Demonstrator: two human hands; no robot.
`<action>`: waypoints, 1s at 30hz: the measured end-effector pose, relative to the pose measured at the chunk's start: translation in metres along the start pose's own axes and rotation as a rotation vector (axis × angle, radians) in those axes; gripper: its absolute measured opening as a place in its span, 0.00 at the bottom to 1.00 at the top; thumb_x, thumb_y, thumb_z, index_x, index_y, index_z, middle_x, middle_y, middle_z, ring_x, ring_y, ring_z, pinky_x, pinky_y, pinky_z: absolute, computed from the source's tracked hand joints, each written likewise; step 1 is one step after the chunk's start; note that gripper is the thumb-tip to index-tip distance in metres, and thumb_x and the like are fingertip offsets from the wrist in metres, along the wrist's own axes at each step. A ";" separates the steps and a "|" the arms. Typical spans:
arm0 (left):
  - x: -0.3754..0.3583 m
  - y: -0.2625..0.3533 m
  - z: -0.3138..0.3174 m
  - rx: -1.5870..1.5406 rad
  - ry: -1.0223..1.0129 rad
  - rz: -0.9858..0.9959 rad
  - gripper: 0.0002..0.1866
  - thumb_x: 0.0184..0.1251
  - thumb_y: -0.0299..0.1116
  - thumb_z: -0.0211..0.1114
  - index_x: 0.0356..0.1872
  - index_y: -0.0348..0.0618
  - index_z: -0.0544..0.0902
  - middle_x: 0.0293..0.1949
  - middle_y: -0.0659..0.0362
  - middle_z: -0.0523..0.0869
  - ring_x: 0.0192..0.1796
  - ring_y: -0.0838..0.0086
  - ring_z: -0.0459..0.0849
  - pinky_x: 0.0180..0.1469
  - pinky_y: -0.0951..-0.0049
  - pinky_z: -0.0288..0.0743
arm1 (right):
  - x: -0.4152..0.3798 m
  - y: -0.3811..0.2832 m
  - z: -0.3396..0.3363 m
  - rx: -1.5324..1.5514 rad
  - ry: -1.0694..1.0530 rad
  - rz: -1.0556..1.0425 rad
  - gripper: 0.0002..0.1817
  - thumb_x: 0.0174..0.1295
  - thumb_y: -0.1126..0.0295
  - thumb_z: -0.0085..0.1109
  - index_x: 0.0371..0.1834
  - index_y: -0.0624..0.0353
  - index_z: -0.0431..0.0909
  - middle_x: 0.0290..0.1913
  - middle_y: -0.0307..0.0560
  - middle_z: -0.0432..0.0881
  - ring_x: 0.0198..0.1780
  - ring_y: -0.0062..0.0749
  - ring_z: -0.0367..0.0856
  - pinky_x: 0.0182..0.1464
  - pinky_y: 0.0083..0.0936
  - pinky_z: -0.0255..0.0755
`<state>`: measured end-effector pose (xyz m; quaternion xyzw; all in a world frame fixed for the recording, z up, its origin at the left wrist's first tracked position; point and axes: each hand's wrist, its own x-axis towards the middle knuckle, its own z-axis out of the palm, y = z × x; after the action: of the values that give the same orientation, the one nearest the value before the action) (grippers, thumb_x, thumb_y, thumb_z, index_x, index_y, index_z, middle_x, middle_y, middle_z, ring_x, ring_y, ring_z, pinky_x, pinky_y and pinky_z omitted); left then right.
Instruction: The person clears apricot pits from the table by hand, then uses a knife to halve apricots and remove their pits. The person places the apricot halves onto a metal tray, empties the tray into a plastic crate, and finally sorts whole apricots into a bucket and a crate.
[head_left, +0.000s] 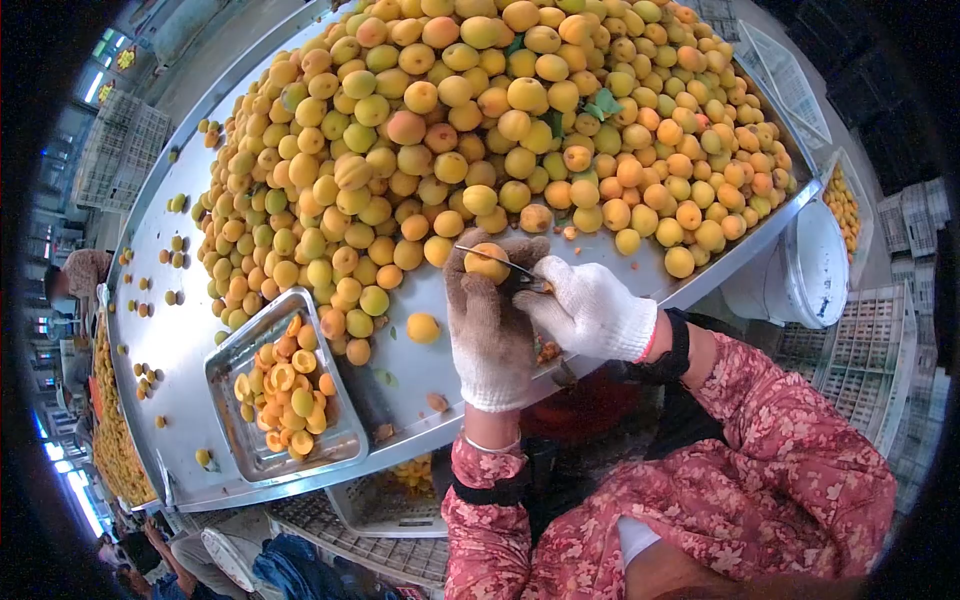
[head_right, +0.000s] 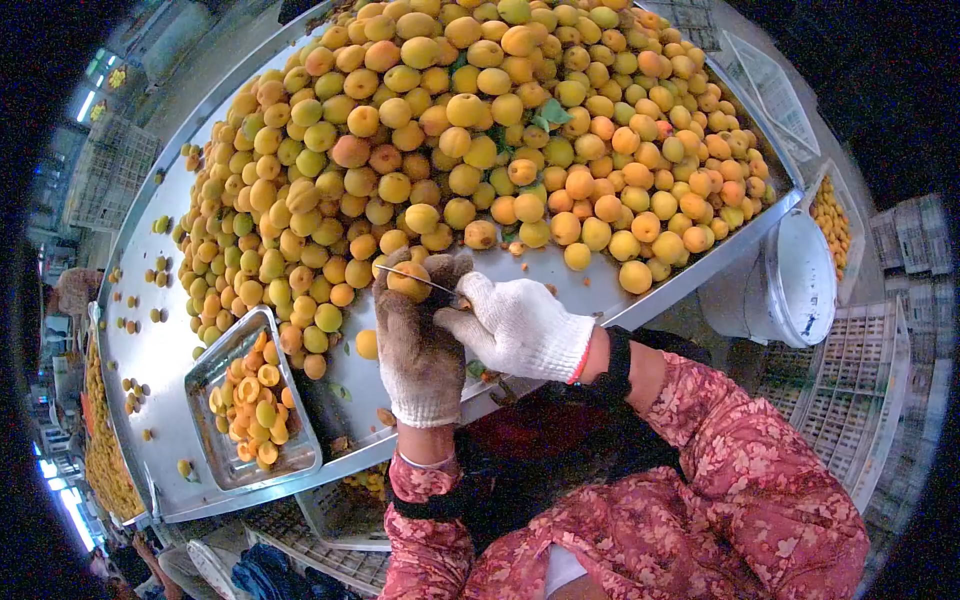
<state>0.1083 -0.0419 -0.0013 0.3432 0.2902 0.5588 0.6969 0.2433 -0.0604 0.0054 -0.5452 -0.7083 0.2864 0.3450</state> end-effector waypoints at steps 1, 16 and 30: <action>0.001 -0.001 0.001 0.031 -0.009 0.021 0.24 0.82 0.47 0.44 0.67 0.39 0.62 0.54 0.49 0.82 0.58 0.62 0.81 0.62 0.64 0.73 | 0.000 0.001 0.000 0.000 0.002 0.000 0.15 0.66 0.60 0.60 0.43 0.62 0.73 0.26 0.58 0.82 0.29 0.56 0.83 0.29 0.45 0.76; 0.005 -0.007 0.011 0.291 0.121 0.053 0.28 0.82 0.49 0.42 0.70 0.37 0.64 0.54 0.52 0.82 0.56 0.65 0.81 0.62 0.68 0.72 | 0.002 -0.005 0.004 -0.050 -0.038 0.082 0.16 0.64 0.66 0.60 0.48 0.63 0.73 0.29 0.61 0.82 0.33 0.59 0.83 0.33 0.45 0.77; 0.004 -0.001 0.002 0.341 0.143 0.077 0.32 0.80 0.57 0.40 0.65 0.38 0.68 0.49 0.50 0.84 0.56 0.64 0.81 0.60 0.67 0.74 | 0.003 -0.003 0.009 -0.050 -0.014 0.022 0.19 0.67 0.56 0.57 0.50 0.60 0.72 0.25 0.58 0.82 0.28 0.58 0.83 0.30 0.49 0.76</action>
<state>0.1113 -0.0380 -0.0007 0.4266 0.4161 0.5509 0.5843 0.2340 -0.0585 0.0034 -0.5593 -0.7116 0.2763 0.3232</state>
